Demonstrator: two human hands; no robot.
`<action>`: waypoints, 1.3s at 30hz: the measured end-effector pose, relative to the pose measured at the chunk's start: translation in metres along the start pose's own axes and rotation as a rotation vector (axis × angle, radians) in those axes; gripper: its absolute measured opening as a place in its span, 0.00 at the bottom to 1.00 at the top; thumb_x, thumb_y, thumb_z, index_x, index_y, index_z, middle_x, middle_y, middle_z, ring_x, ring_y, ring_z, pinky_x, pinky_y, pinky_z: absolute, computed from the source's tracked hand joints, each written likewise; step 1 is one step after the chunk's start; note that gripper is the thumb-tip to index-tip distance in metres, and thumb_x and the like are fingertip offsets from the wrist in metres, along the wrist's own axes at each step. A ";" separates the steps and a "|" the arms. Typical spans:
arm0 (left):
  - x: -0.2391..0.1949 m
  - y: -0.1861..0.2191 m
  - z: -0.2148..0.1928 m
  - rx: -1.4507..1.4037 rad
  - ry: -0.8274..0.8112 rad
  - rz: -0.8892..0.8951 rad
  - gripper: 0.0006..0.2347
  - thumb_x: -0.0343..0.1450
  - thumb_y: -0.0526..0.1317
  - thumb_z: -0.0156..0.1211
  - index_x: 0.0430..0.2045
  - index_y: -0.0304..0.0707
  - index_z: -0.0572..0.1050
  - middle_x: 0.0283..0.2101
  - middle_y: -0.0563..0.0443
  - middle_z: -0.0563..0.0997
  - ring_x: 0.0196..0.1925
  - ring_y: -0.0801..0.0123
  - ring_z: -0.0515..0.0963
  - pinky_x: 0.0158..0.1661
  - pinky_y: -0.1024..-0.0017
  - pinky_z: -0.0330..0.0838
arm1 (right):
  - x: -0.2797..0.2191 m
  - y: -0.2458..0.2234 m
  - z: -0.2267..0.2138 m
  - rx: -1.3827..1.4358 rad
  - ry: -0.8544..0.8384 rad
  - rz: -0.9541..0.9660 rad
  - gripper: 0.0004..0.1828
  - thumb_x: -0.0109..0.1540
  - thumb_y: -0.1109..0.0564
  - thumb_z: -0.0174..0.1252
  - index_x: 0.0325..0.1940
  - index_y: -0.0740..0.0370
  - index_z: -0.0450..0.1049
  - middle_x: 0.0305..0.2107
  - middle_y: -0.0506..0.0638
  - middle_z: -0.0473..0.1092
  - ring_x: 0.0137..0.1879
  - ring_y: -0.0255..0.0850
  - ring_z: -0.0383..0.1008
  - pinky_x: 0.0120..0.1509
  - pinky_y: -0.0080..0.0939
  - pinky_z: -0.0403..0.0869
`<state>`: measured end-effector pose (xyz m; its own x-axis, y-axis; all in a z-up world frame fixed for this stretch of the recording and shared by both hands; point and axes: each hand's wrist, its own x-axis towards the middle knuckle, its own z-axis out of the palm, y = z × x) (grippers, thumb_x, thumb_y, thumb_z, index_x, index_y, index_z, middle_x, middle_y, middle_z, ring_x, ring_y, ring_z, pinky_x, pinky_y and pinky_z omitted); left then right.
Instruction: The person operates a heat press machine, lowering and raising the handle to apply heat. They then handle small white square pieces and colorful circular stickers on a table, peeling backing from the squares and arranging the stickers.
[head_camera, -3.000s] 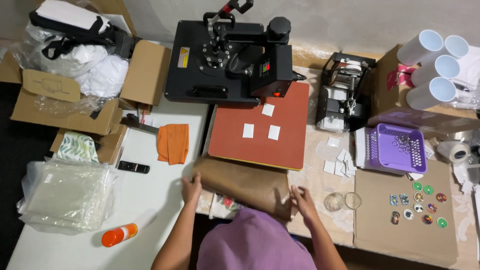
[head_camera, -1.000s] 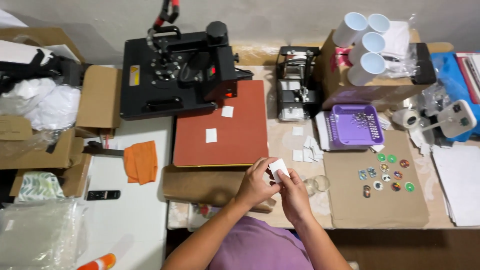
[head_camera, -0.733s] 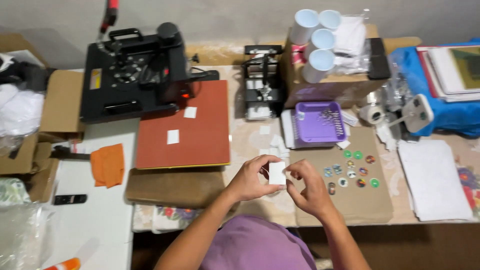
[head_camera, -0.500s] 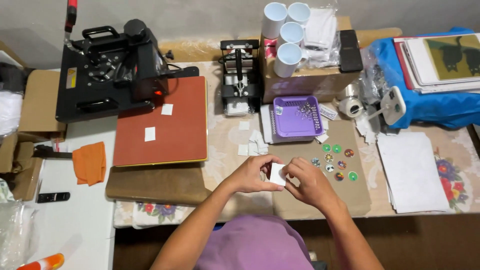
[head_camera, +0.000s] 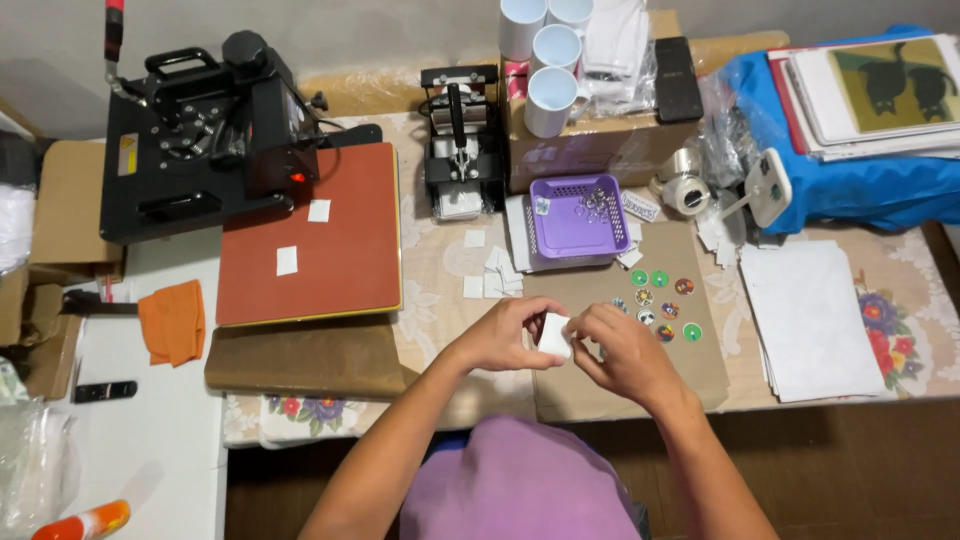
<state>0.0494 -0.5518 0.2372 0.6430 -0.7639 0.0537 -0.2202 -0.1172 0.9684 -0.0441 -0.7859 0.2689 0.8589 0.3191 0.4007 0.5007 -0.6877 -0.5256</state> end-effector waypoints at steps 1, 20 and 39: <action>0.003 0.005 -0.003 0.002 0.004 0.009 0.31 0.59 0.40 0.89 0.56 0.27 0.82 0.32 0.42 0.83 0.32 0.62 0.87 0.44 0.67 0.82 | 0.003 0.001 -0.004 -0.007 0.001 -0.007 0.08 0.64 0.61 0.67 0.36 0.52 0.73 0.28 0.47 0.69 0.37 0.48 0.78 0.43 0.47 0.79; 0.067 -0.009 0.037 -0.260 -0.041 -0.043 0.31 0.59 0.34 0.89 0.58 0.26 0.81 0.35 0.45 0.83 0.36 0.68 0.85 0.44 0.73 0.81 | -0.001 0.110 -0.027 -0.170 -0.090 -0.371 0.10 0.61 0.55 0.62 0.33 0.50 0.66 0.21 0.45 0.61 0.28 0.47 0.73 0.33 0.45 0.76; 0.096 -0.024 0.101 -0.517 0.130 -0.068 0.30 0.59 0.31 0.90 0.57 0.24 0.81 0.43 0.50 0.81 0.48 0.74 0.82 0.51 0.77 0.84 | -0.064 0.173 -0.014 0.299 0.298 -0.214 0.02 0.67 0.60 0.61 0.40 0.55 0.76 0.25 0.48 0.72 0.26 0.48 0.73 0.30 0.47 0.76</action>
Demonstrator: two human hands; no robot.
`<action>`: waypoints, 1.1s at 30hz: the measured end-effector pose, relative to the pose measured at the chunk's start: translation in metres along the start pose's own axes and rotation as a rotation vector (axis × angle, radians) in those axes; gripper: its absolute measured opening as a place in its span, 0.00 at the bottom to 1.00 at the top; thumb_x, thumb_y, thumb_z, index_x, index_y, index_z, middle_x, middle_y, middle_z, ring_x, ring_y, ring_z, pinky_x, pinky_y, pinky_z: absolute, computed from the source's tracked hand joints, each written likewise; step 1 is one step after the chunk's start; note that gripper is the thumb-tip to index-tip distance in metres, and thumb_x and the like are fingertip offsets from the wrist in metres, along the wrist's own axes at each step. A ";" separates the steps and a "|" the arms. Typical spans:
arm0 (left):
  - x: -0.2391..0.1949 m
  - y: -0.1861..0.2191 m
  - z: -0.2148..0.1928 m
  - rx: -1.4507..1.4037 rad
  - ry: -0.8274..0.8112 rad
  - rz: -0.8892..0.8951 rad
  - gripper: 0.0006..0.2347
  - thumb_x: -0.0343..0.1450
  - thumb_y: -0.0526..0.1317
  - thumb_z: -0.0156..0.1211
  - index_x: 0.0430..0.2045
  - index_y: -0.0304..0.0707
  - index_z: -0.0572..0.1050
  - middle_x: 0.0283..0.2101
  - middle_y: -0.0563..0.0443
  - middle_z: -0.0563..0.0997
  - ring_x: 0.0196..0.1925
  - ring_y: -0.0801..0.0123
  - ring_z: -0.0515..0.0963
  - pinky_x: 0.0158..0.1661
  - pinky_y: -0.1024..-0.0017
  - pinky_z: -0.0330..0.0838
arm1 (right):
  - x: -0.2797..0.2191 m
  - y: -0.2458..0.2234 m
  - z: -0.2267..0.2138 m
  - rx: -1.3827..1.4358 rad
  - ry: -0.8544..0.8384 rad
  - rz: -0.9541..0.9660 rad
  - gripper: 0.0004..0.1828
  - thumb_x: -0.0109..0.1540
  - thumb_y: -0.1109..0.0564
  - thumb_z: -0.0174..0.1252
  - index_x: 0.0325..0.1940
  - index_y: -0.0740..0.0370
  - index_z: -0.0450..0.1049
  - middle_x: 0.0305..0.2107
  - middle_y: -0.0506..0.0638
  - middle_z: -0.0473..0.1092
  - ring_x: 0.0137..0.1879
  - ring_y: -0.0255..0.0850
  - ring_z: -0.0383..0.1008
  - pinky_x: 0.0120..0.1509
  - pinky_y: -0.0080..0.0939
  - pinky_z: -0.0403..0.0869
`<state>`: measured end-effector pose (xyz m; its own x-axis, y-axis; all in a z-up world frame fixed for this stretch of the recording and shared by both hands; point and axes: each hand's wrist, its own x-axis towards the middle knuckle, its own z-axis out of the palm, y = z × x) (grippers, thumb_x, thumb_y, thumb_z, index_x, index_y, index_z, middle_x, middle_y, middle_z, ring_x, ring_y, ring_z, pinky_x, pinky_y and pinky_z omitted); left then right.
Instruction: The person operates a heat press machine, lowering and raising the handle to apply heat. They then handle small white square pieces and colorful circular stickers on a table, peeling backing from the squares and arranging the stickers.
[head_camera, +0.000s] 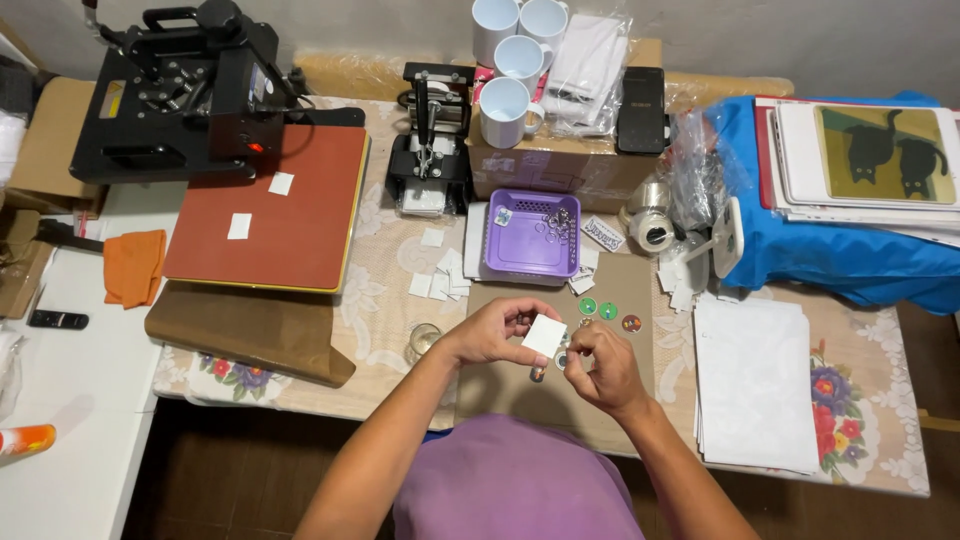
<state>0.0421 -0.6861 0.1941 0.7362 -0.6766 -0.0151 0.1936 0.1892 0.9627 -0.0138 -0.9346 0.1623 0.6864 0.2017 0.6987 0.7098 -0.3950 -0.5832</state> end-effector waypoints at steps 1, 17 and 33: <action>0.001 0.002 0.001 0.000 0.003 -0.001 0.30 0.59 0.31 0.90 0.57 0.24 0.81 0.43 0.50 0.81 0.48 0.74 0.82 0.51 0.77 0.84 | -0.002 -0.002 -0.001 0.003 -0.001 0.000 0.02 0.67 0.60 0.61 0.40 0.55 0.76 0.25 0.48 0.72 0.26 0.48 0.73 0.30 0.47 0.76; 0.005 0.057 0.032 0.694 0.081 0.263 0.27 0.64 0.46 0.86 0.54 0.31 0.85 0.37 0.39 0.86 0.33 0.59 0.82 0.37 0.62 0.79 | -0.019 -0.008 0.003 0.590 0.149 0.561 0.08 0.73 0.66 0.63 0.43 0.61 0.71 0.42 0.53 0.76 0.49 0.40 0.79 0.53 0.42 0.79; 0.003 0.041 0.045 0.902 0.203 0.439 0.23 0.70 0.41 0.79 0.59 0.34 0.82 0.47 0.39 0.87 0.48 0.48 0.88 0.49 0.56 0.85 | -0.017 -0.025 -0.007 0.907 0.261 0.932 0.23 0.67 0.72 0.64 0.67 0.75 0.78 0.48 0.58 0.79 0.53 0.42 0.80 0.54 0.42 0.82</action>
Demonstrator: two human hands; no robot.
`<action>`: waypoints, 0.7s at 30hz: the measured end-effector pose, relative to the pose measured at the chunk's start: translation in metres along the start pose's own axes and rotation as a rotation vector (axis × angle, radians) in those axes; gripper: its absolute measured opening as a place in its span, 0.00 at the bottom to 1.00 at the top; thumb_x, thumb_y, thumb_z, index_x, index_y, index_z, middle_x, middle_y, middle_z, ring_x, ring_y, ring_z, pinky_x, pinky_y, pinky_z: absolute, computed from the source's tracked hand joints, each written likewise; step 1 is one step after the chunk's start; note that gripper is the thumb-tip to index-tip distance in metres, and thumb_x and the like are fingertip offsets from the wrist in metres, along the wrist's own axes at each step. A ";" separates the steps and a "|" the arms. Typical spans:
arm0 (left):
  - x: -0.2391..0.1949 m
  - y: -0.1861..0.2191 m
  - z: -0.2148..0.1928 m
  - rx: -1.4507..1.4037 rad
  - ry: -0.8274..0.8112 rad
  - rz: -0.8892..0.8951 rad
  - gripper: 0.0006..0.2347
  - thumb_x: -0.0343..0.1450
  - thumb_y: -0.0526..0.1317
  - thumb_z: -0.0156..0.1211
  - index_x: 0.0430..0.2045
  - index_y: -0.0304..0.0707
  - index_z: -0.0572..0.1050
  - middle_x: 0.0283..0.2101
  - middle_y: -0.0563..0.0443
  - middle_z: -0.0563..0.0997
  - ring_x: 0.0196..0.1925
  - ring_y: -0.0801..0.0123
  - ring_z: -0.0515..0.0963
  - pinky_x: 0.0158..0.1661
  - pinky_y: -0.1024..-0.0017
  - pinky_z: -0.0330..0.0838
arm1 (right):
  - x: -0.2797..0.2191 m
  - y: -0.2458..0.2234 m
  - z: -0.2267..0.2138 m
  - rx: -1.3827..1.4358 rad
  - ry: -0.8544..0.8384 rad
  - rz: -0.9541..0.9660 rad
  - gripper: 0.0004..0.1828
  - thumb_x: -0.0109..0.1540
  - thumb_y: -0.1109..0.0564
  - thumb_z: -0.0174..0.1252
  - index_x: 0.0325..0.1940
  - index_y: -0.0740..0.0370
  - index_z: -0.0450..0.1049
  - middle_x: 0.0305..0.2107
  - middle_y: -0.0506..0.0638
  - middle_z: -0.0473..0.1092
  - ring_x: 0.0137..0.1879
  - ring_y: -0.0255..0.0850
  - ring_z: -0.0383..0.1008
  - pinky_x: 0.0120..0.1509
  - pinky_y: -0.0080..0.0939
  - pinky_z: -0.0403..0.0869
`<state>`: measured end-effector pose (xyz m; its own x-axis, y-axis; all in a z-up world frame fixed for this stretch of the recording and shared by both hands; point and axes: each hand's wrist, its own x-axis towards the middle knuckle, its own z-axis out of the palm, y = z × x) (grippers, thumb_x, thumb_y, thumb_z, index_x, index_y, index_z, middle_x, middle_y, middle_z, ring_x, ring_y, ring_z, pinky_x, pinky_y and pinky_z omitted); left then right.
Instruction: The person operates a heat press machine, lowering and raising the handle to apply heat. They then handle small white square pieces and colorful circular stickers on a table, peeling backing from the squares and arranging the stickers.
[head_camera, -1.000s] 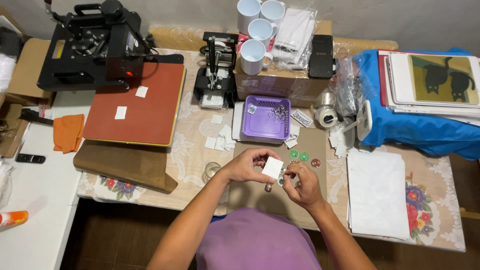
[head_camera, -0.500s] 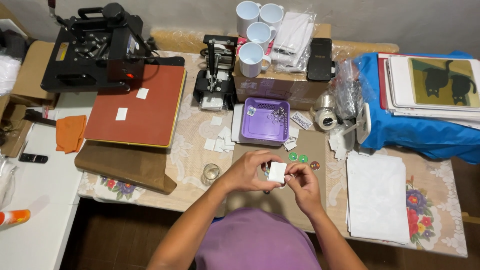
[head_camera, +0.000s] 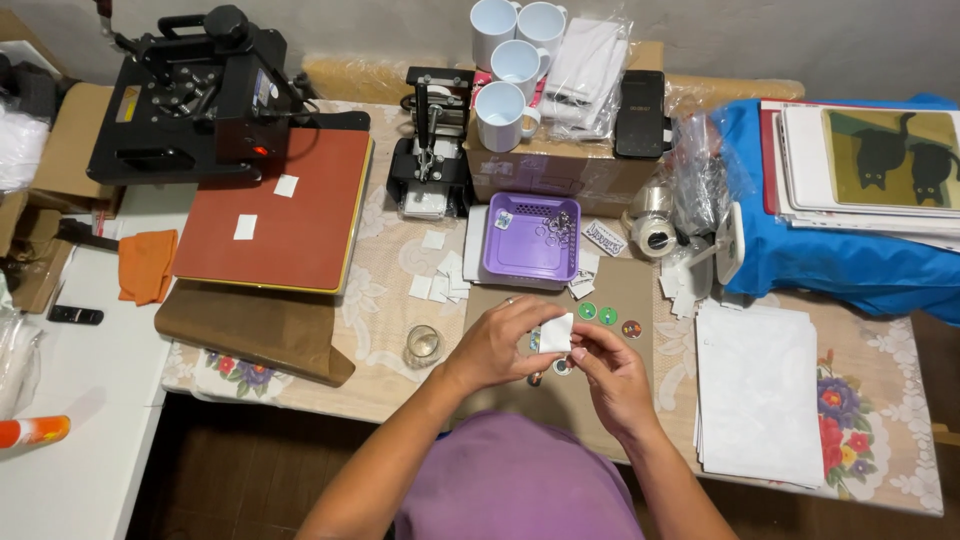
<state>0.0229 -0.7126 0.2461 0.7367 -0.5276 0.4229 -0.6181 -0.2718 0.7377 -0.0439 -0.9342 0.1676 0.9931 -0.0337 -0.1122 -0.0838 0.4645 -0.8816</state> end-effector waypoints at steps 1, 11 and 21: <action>-0.001 0.000 0.001 0.000 0.001 -0.003 0.23 0.70 0.41 0.79 0.59 0.34 0.82 0.47 0.39 0.87 0.48 0.48 0.88 0.49 0.56 0.85 | -0.001 0.001 0.000 0.000 -0.001 0.002 0.23 0.67 0.72 0.64 0.67 0.75 0.78 0.48 0.58 0.79 0.53 0.42 0.80 0.54 0.42 0.82; -0.012 -0.019 0.016 0.096 -0.079 0.014 0.22 0.72 0.42 0.77 0.60 0.33 0.80 0.47 0.39 0.86 0.51 0.48 0.87 0.53 0.56 0.84 | 0.011 0.015 -0.026 0.053 -0.021 0.244 0.20 0.65 0.71 0.66 0.62 0.72 0.78 0.48 0.53 0.74 0.55 0.40 0.77 0.63 0.44 0.80; -0.017 -0.026 0.014 0.140 -0.124 0.032 0.22 0.72 0.43 0.77 0.59 0.34 0.80 0.44 0.41 0.85 0.50 0.50 0.87 0.52 0.59 0.85 | 0.017 0.007 -0.019 -0.082 -0.046 0.286 0.13 0.68 0.64 0.68 0.56 0.70 0.79 0.48 0.53 0.75 0.54 0.39 0.77 0.64 0.42 0.79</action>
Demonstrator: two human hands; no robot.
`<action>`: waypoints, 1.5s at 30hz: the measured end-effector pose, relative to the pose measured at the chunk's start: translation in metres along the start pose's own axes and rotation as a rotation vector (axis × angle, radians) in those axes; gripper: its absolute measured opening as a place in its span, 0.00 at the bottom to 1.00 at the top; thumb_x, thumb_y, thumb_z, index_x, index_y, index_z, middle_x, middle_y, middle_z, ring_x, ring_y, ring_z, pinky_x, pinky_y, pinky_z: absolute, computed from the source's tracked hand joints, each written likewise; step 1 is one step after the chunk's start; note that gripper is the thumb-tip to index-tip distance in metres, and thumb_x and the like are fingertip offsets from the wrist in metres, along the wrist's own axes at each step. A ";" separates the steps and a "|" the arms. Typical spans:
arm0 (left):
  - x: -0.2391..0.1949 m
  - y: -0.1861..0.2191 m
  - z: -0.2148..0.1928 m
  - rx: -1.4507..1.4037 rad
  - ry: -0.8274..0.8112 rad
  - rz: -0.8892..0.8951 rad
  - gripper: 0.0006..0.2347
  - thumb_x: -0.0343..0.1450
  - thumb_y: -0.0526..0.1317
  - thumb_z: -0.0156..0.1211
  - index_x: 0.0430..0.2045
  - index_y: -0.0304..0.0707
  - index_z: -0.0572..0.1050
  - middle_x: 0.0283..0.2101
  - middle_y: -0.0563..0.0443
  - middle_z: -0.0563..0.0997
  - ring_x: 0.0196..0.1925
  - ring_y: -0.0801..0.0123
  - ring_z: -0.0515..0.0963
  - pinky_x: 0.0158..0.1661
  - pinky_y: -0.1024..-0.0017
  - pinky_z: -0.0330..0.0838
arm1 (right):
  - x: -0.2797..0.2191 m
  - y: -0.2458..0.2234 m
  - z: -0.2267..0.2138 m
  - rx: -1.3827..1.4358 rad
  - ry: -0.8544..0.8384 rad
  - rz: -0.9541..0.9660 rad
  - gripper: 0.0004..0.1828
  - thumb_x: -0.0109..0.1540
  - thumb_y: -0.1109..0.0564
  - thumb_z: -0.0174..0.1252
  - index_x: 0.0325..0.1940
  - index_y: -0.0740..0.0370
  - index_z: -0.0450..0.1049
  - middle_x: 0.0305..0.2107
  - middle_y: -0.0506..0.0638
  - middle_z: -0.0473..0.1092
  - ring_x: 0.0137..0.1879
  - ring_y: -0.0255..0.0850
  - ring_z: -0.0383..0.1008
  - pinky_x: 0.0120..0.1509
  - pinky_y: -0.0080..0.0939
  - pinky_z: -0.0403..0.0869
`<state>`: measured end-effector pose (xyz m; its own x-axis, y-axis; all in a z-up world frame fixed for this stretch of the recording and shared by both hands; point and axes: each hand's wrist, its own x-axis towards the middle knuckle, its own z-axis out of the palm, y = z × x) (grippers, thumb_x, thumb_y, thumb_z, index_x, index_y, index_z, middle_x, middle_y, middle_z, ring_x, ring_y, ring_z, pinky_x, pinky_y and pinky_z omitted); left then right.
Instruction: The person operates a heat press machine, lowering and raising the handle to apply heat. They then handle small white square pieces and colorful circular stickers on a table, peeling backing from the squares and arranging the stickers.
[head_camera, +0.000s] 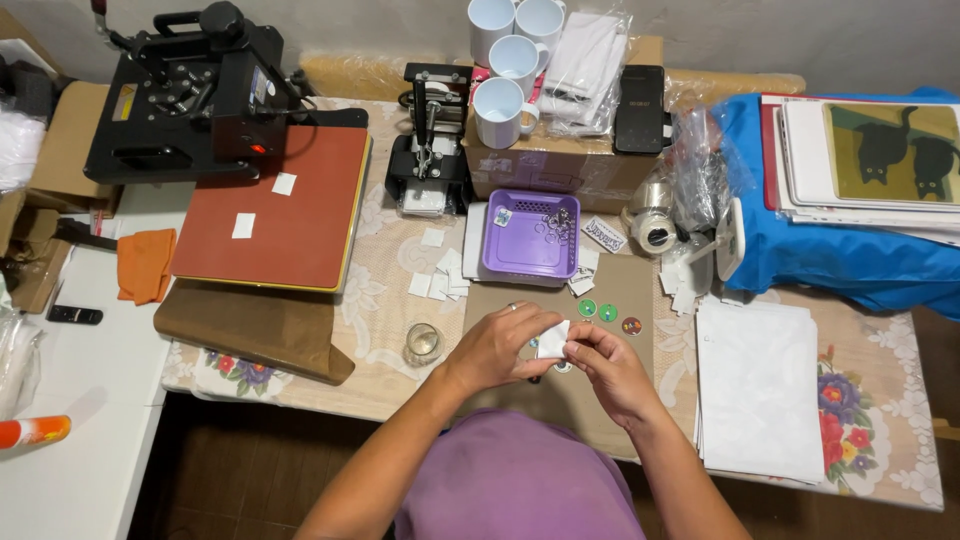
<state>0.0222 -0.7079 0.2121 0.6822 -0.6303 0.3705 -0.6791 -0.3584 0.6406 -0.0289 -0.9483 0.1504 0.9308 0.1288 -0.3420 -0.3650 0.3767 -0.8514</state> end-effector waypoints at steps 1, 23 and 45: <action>-0.001 0.000 0.001 -0.001 0.000 0.000 0.22 0.72 0.43 0.77 0.59 0.34 0.80 0.44 0.41 0.85 0.50 0.50 0.87 0.52 0.59 0.85 | 0.000 0.000 0.000 -0.001 0.001 0.001 0.13 0.68 0.64 0.68 0.56 0.70 0.79 0.48 0.53 0.75 0.54 0.39 0.77 0.64 0.42 0.79; -0.003 -0.012 0.011 0.204 -0.006 0.087 0.21 0.74 0.46 0.72 0.60 0.36 0.78 0.41 0.45 0.81 0.49 0.55 0.84 0.52 0.64 0.83 | 0.001 -0.020 -0.002 -0.317 -0.093 -0.140 0.12 0.66 0.64 0.73 0.54 0.68 0.85 0.56 0.51 0.76 0.61 0.37 0.75 0.64 0.38 0.75; 0.015 -0.001 0.003 -0.239 0.111 -0.184 0.26 0.65 0.43 0.83 0.58 0.38 0.83 0.41 0.46 0.85 0.39 0.61 0.85 0.45 0.62 0.82 | 0.000 -0.024 0.002 -0.223 -0.089 -0.206 0.20 0.70 0.65 0.66 0.68 0.70 0.81 0.49 0.55 0.80 0.54 0.40 0.82 0.63 0.46 0.82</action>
<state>0.0322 -0.7189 0.2149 0.8218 -0.4864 0.2967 -0.4679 -0.2790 0.8386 -0.0206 -0.9558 0.1712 0.9801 0.1539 -0.1255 -0.1545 0.1937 -0.9688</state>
